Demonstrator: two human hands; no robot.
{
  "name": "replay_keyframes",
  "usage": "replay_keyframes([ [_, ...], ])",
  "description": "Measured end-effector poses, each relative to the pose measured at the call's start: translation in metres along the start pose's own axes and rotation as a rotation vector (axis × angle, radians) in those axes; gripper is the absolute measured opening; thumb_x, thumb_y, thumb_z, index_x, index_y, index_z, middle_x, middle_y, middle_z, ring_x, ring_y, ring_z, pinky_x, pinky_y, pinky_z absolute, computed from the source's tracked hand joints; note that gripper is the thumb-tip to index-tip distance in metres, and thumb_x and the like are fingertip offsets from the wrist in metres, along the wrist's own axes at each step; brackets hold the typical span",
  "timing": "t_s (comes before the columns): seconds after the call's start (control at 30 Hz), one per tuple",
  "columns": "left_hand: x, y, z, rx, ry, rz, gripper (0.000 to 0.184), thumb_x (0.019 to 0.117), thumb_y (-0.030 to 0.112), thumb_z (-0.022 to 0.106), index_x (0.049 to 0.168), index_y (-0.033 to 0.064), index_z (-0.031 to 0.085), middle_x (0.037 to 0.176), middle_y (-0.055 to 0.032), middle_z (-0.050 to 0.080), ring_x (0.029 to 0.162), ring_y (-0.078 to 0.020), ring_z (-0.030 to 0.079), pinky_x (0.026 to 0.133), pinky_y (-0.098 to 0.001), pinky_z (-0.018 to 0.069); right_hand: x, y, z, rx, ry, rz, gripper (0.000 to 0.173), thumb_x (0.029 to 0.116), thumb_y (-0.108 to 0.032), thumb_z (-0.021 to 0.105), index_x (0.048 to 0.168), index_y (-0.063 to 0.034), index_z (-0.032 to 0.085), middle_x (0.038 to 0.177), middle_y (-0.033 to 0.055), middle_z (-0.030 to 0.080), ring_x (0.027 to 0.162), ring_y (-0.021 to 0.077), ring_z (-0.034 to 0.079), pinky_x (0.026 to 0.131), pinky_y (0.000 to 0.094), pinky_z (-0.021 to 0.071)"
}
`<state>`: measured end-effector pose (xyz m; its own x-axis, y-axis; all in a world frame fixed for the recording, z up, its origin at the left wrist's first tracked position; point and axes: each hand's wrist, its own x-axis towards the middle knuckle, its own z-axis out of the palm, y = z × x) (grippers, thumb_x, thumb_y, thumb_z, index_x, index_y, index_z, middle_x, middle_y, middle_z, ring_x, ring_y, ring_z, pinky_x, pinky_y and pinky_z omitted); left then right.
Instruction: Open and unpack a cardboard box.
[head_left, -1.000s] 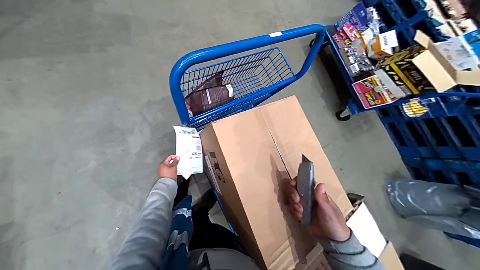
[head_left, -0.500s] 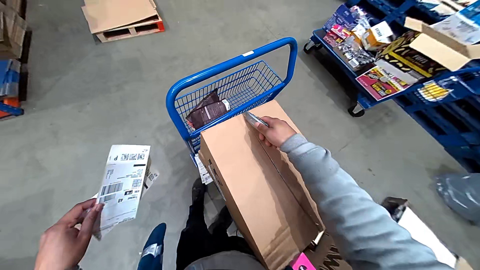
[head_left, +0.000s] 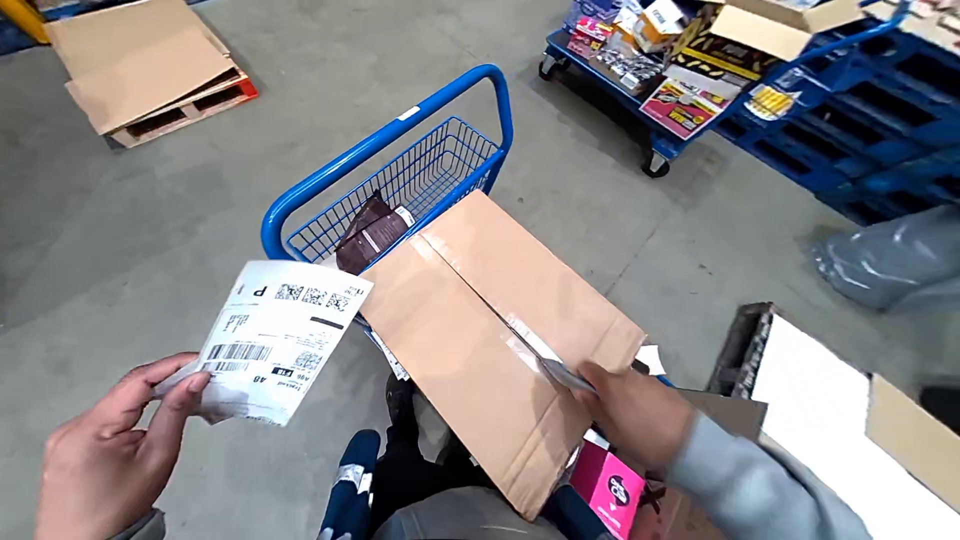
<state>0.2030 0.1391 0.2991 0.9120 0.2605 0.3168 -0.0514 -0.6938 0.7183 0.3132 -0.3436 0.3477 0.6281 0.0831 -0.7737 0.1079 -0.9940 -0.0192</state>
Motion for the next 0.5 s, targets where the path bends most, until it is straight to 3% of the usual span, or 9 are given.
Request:
replay_keyframes([
  [0.07, 0.012, 0.006, 0.007, -0.144, -0.022, 0.001, 0.023, 0.0961, 0.022, 0.064, 0.102, -0.0004, 0.067, 0.088, 0.0044, 0.072, 0.078, 0.0040, 0.067, 0.074, -0.0166, 0.0584, -0.038, 0.041, 0.028, 0.068, 0.048, 0.012, 0.043, 0.1054, -0.037, 0.052, 0.125, 0.0001, 0.063, 0.098, 0.0327, 0.069, 0.094, 0.0554, 0.068, 0.078, 0.0712, 0.0521],
  [0.13, 0.023, 0.018, 0.018, -0.325, -0.109, -0.007, 0.013, 0.0972, 0.032, 0.067, 0.105, 0.0214, 0.069, 0.089, 0.0158, 0.072, 0.075, 0.0048, 0.068, 0.069, -0.0150, 0.0584, -0.074, 0.074, 0.044, 0.121, 0.027, 0.019, 0.044, 0.1052, -0.035, 0.054, 0.123, 0.0028, 0.065, 0.097, 0.0352, 0.069, 0.093, 0.0589, 0.067, 0.077, 0.0752, 0.0500],
  [0.2, 0.037, 0.034, 0.035, -0.497, -0.292, 0.033, 0.013, 0.0982, 0.040, 0.066, 0.109, 0.0340, 0.072, 0.090, 0.0187, 0.073, 0.074, 0.0057, 0.067, 0.066, -0.0136, 0.0572, -0.096, 0.095, 0.053, 0.158, 0.007, 0.033, 0.044, 0.1056, -0.035, 0.053, 0.123, 0.0042, 0.064, 0.096, 0.0371, 0.068, 0.092, 0.0608, 0.066, 0.076, 0.0777, 0.0481],
  [0.27, 0.055, 0.054, 0.064, -0.608, -0.557, 0.094, 0.018, 0.1002, 0.044, 0.062, 0.109, 0.0322, 0.072, 0.089, 0.0147, 0.073, 0.075, 0.0033, 0.068, 0.067, -0.0165, 0.0583, -0.097, 0.109, 0.065, 0.276, 0.099, 0.016, 0.046, 0.1052, -0.038, 0.054, 0.126, 0.0017, 0.064, 0.094, 0.0348, 0.069, 0.089, 0.0579, 0.067, 0.076, 0.0769, 0.0484],
  [0.3, 0.065, 0.065, 0.084, -0.627, -0.713, 0.120, 0.024, 0.1012, 0.044, 0.060, 0.108, 0.0253, 0.072, 0.091, 0.0079, 0.074, 0.079, -0.0026, 0.071, 0.072, -0.0234, 0.0611, -0.089, 0.111, 0.068, 0.379, 0.192, -0.006, 0.047, 0.1047, -0.040, 0.054, 0.127, -0.0001, 0.064, 0.090, 0.0305, 0.070, 0.083, 0.0523, 0.068, 0.074, 0.0731, 0.0506],
  [0.37, 0.085, 0.092, 0.138, -0.530, -1.002, 0.221, 0.034, 0.1033, 0.038, 0.055, 0.105, 0.0075, 0.071, 0.101, -0.0053, 0.075, 0.094, -0.0127, 0.072, 0.086, -0.0359, 0.0602, -0.055, 0.104, 0.071, 0.680, 0.424, -0.081, 0.047, 0.1028, -0.045, 0.050, 0.123, -0.0052, 0.065, 0.077, 0.0117, 0.066, 0.062, 0.0278, 0.064, 0.057, 0.0508, 0.0537],
  [0.4, 0.091, 0.106, 0.168, -0.427, -1.120, 0.285, 0.032, 0.1030, 0.030, 0.054, 0.106, 0.0028, 0.071, 0.112, -0.0084, 0.073, 0.106, -0.0155, 0.068, 0.096, -0.0391, 0.0554, -0.034, 0.090, 0.065, 0.903, 0.496, -0.126, 0.044, 0.1027, -0.042, 0.048, 0.123, -0.0061, 0.063, 0.073, 0.0025, 0.063, 0.054, 0.0152, 0.057, 0.049, 0.0362, 0.0504],
  [0.43, 0.096, 0.119, 0.196, -0.304, -1.223, 0.345, 0.028, 0.1023, 0.023, 0.056, 0.107, 0.0012, 0.072, 0.127, -0.0102, 0.068, 0.123, -0.0196, 0.062, 0.108, -0.0432, 0.0483, -0.012, 0.073, 0.056, 1.124, 0.548, -0.169, 0.040, 0.1030, -0.036, 0.046, 0.125, -0.0053, 0.060, 0.072, -0.0012, 0.062, 0.051, 0.0090, 0.055, 0.047, 0.0285, 0.0491],
  [0.5, 0.099, 0.139, 0.237, -0.024, -1.369, 0.422, 0.019, 0.0998, 0.016, 0.061, 0.106, 0.0046, 0.075, 0.147, -0.0112, 0.056, 0.141, -0.0286, 0.046, 0.118, -0.0546, 0.0316, 0.033, 0.040, 0.036, 1.370, 0.663, -0.211, 0.036, 0.1068, -0.024, 0.044, 0.134, -0.0015, 0.053, 0.077, 0.0038, 0.064, 0.053, 0.0120, 0.058, 0.050, 0.0308, 0.0524],
])
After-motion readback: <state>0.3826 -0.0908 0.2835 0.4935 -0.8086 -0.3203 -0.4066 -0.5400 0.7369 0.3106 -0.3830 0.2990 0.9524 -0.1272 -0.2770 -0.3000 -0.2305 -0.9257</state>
